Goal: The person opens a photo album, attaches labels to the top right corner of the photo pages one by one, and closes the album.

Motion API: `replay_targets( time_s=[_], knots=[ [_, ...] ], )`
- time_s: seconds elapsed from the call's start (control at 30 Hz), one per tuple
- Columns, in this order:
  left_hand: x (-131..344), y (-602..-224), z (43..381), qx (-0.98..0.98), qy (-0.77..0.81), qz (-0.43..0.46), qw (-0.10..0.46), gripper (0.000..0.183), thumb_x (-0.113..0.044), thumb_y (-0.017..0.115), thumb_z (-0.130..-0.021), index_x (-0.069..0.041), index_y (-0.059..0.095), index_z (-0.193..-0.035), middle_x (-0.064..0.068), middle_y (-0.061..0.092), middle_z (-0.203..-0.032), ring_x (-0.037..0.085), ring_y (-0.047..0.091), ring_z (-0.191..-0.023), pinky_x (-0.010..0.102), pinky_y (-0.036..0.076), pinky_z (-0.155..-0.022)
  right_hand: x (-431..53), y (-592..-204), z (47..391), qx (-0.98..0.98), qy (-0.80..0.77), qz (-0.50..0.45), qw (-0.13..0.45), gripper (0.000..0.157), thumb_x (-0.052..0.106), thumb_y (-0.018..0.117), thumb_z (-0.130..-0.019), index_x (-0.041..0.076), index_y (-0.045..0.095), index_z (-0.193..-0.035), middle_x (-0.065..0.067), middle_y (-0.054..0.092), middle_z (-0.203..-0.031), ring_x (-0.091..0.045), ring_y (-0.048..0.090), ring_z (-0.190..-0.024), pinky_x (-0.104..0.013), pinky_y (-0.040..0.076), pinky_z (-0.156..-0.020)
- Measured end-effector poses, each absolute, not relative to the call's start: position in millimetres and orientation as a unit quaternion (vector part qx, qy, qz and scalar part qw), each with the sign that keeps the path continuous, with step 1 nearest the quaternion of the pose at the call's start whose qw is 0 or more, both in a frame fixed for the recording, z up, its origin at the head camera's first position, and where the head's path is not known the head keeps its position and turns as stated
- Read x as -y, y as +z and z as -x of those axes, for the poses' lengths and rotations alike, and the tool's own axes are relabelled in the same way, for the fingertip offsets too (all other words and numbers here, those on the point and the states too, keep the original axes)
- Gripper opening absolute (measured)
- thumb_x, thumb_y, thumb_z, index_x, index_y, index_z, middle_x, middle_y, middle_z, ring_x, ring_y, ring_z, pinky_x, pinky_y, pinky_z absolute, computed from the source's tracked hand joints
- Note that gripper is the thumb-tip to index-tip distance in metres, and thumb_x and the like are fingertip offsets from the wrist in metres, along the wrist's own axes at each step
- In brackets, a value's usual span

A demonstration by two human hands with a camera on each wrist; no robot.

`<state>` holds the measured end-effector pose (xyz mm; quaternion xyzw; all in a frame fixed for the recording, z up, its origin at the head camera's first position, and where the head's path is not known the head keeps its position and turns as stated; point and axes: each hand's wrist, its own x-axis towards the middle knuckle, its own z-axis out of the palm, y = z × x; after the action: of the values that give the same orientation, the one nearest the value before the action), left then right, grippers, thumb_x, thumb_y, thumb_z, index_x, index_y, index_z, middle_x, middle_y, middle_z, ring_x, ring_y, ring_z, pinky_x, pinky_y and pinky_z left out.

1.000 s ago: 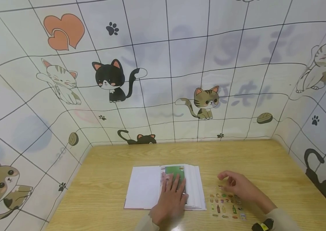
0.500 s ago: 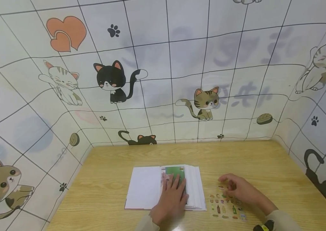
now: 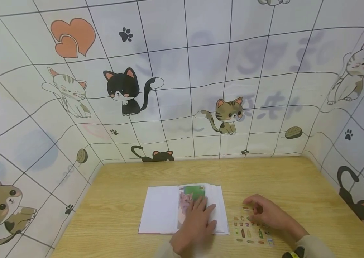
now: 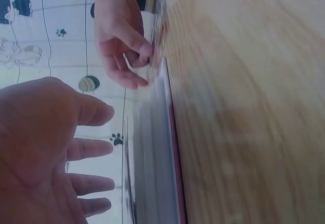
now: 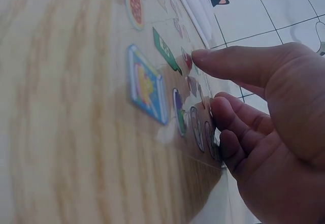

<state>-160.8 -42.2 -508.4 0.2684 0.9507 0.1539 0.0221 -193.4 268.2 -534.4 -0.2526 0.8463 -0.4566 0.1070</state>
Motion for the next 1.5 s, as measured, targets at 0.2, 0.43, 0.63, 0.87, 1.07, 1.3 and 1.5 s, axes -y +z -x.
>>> replay_targets(
  time_s=[0.2,0.43,0.63,0.87,1.07,1.3,1.5],
  knots=[
    [35.0,-505.3,152.1,-0.948,0.122,-0.293,0.022,0.047,-0.038,0.055,-0.098,-0.021,0.053,-0.142,0.011,0.045,-0.152,0.033,0.035,-0.144,0.058,0.032,-0.113,-267.7,-538.3,193.8,-0.853,-0.444,0.256,0.092,0.045,0.014,0.074,-0.088,0.002,0.056,-0.127,-0.009,0.054,-0.102,-0.013,0.051,-0.077,-0.023,0.046,-0.064],
    [23.4,-504.5,142.2,-0.944,0.125,-0.303,0.048,0.047,-0.039,0.055,-0.098,-0.025,0.051,-0.143,0.006,0.042,-0.155,0.026,0.032,-0.147,0.056,0.029,-0.115,-267.0,-537.6,192.4,-0.858,-0.440,0.255,0.078,0.045,0.014,0.075,-0.087,0.001,0.057,-0.126,-0.008,0.056,-0.102,-0.014,0.052,-0.076,-0.022,0.046,-0.063],
    [21.1,-504.7,140.8,-0.950,0.113,-0.290,0.038,0.048,-0.039,0.056,-0.097,-0.025,0.052,-0.143,0.008,0.041,-0.155,0.027,0.032,-0.147,0.055,0.029,-0.115,-263.4,-534.2,192.5,-0.867,-0.427,0.245,0.072,0.045,0.015,0.076,-0.086,0.004,0.059,-0.125,-0.006,0.059,-0.106,-0.012,0.051,-0.078,-0.022,0.046,-0.064],
    [34.2,-505.4,144.2,-0.960,0.129,-0.248,0.029,0.057,-0.035,0.058,-0.096,-0.018,0.044,-0.149,0.016,0.034,-0.158,0.033,0.028,-0.148,0.057,0.028,-0.115,-259.2,-529.3,191.3,-0.884,-0.396,0.236,0.077,0.045,0.015,0.076,-0.086,0.008,0.058,-0.126,-0.003,0.061,-0.111,-0.009,0.050,-0.078,-0.022,0.045,-0.064],
    [45.8,-504.4,147.3,-0.960,0.171,-0.217,0.047,0.068,-0.036,0.062,-0.093,-0.014,0.037,-0.152,0.021,0.033,-0.157,0.038,0.028,-0.146,0.057,0.029,-0.115,-244.9,-521.7,190.4,-0.891,-0.387,0.225,0.076,0.041,0.018,0.074,-0.088,0.010,0.061,-0.126,-0.002,0.062,-0.118,-0.011,0.054,-0.091,-0.024,0.048,-0.075],
    [49.5,-508.1,148.7,-0.960,0.166,-0.222,0.034,0.072,-0.040,0.066,-0.092,-0.012,0.036,-0.152,0.021,0.040,-0.153,0.036,0.035,-0.143,0.055,0.032,-0.113,-217.9,-518.2,189.1,-0.882,-0.394,0.250,0.069,0.036,0.023,0.069,-0.094,0.010,0.061,-0.126,-0.003,0.062,-0.124,-0.024,0.058,-0.109,-0.036,0.052,-0.089],
    [51.5,-507.3,148.7,-0.960,0.168,-0.223,0.024,0.077,-0.041,0.070,-0.089,-0.011,0.037,-0.152,0.019,0.043,-0.151,0.035,0.039,-0.141,0.054,0.033,-0.113,-191.5,-517.7,186.7,-0.878,-0.381,0.282,0.069,0.038,0.025,0.067,-0.095,0.010,0.060,-0.129,-0.009,0.059,-0.134,-0.033,0.054,-0.125,-0.051,0.047,-0.100]
  ],
)
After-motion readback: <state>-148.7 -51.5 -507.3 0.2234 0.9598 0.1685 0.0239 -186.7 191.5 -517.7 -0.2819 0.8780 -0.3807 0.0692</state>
